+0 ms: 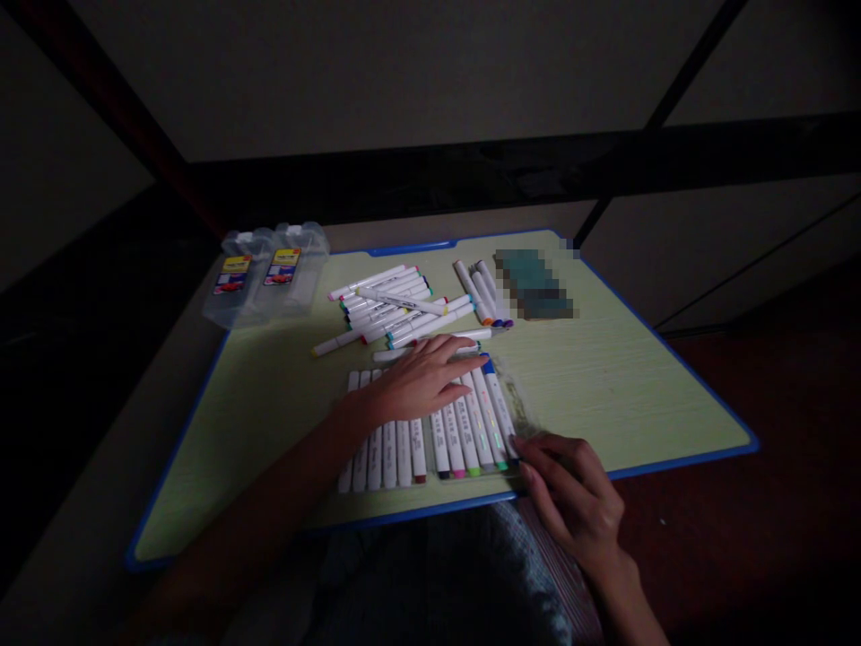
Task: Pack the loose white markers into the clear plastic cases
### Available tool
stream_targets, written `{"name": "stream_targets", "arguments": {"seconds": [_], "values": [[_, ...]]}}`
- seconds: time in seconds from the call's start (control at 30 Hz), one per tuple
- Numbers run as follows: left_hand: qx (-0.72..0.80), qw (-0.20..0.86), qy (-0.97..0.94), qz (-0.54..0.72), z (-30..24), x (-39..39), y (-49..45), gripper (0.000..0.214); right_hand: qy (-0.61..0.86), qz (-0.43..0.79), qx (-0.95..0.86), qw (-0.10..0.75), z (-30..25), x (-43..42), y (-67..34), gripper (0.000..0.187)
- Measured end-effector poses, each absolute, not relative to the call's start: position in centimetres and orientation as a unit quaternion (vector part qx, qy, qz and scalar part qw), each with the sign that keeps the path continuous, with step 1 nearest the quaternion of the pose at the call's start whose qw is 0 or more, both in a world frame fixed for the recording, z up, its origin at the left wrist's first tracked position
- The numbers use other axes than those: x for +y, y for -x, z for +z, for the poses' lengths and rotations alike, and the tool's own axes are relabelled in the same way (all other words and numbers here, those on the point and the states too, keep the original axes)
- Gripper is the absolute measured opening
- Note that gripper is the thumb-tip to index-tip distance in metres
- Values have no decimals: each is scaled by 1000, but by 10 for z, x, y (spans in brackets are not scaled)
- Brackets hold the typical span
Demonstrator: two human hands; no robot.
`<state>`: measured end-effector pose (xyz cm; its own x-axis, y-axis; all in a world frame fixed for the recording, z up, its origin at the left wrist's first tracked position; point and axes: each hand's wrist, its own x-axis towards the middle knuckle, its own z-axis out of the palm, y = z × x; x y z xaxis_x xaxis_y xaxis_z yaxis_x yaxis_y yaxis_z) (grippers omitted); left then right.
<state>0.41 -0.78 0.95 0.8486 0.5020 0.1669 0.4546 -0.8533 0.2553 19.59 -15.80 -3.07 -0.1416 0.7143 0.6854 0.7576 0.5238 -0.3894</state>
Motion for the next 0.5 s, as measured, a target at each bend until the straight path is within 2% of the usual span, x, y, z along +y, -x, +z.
{"name": "stream_targets", "arguments": {"seconds": [0.5], "values": [[228,106,-964,90,6,-5,-5,42,495,-32,-740,454,-34,-157,-194,32]]}}
